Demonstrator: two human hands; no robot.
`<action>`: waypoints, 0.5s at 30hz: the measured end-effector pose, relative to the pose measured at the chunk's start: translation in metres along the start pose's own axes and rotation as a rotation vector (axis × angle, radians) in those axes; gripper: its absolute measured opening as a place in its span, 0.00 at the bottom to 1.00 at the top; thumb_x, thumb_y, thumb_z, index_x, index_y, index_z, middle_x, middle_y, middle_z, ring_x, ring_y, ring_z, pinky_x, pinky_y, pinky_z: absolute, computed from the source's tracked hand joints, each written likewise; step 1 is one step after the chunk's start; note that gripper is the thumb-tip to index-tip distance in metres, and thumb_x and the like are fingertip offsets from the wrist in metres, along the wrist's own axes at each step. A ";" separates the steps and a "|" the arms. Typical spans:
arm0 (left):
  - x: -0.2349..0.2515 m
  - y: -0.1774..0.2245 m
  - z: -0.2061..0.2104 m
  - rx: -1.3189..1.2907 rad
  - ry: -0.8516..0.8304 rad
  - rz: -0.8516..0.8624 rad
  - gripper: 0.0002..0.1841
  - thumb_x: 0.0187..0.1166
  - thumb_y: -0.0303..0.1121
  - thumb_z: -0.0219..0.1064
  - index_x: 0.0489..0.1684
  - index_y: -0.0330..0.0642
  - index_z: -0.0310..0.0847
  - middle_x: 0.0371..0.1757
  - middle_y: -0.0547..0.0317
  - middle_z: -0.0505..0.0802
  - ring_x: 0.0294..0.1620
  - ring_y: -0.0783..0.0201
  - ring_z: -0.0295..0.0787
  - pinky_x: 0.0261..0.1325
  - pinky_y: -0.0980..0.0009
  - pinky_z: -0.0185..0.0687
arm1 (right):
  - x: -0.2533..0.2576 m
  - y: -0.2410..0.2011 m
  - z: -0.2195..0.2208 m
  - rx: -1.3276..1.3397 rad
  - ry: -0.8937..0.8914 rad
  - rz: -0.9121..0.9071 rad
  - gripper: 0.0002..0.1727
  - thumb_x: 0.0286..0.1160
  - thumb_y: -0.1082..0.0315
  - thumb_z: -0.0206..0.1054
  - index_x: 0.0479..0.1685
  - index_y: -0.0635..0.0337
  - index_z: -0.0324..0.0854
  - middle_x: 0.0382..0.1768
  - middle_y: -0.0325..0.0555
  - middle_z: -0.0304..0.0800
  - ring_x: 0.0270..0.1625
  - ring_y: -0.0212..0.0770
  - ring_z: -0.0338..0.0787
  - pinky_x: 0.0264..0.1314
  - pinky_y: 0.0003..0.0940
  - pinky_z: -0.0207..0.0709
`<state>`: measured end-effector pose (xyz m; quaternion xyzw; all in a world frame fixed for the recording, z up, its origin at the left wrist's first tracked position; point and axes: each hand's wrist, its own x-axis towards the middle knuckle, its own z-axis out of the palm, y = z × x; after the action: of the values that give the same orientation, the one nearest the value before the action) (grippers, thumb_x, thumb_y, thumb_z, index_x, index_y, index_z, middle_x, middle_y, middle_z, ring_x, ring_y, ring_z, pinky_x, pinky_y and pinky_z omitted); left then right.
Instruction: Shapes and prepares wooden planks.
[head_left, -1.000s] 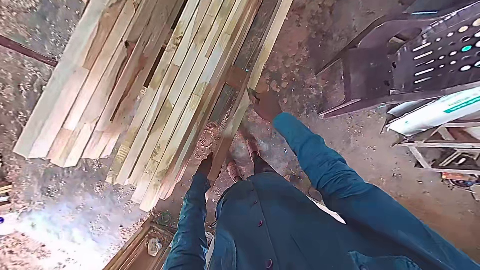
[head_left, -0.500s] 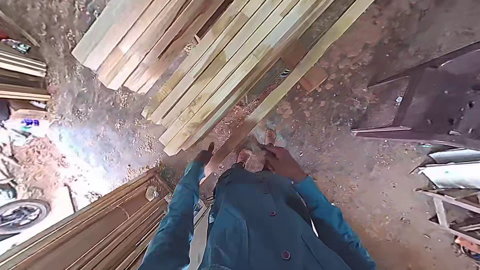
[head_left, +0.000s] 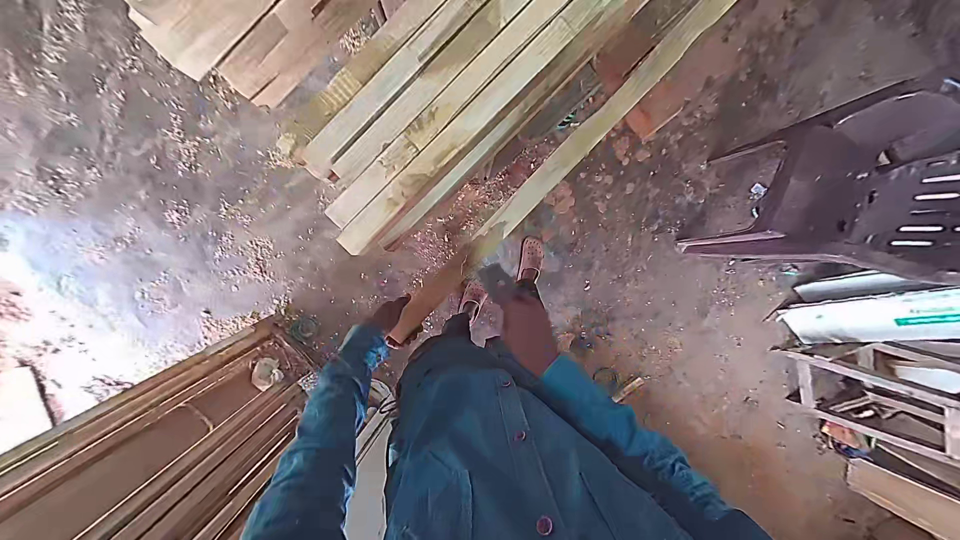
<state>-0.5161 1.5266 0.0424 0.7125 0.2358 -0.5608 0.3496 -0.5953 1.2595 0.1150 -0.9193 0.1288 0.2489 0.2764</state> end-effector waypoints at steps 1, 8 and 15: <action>0.002 -0.005 0.006 -0.005 0.111 -0.009 0.36 0.95 0.58 0.35 0.53 0.36 0.83 0.31 0.50 0.92 0.22 0.59 0.86 0.29 0.60 0.84 | 0.010 0.004 -0.020 0.016 0.094 0.028 0.28 0.84 0.71 0.59 0.85 0.58 0.71 0.55 0.69 0.88 0.55 0.67 0.91 0.57 0.62 0.85; -0.006 -0.004 0.028 0.066 0.303 0.040 0.40 0.94 0.60 0.31 0.64 0.32 0.81 0.47 0.38 0.94 0.42 0.46 0.94 0.52 0.45 0.86 | 0.034 -0.056 -0.040 0.058 -0.055 0.233 0.21 0.84 0.65 0.60 0.70 0.68 0.76 0.49 0.64 0.90 0.53 0.61 0.93 0.53 0.59 0.85; -0.016 0.014 0.025 0.201 0.241 0.138 0.54 0.84 0.74 0.27 0.62 0.29 0.84 0.59 0.26 0.91 0.64 0.31 0.88 0.67 0.27 0.75 | -0.028 -0.067 -0.007 0.075 -0.284 0.036 0.19 0.88 0.62 0.57 0.67 0.64 0.82 0.48 0.62 0.90 0.53 0.61 0.92 0.56 0.60 0.83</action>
<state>-0.5264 1.4993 0.0582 0.8204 0.1693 -0.4667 0.2836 -0.5910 1.3126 0.1644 -0.8614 0.1140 0.3764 0.3216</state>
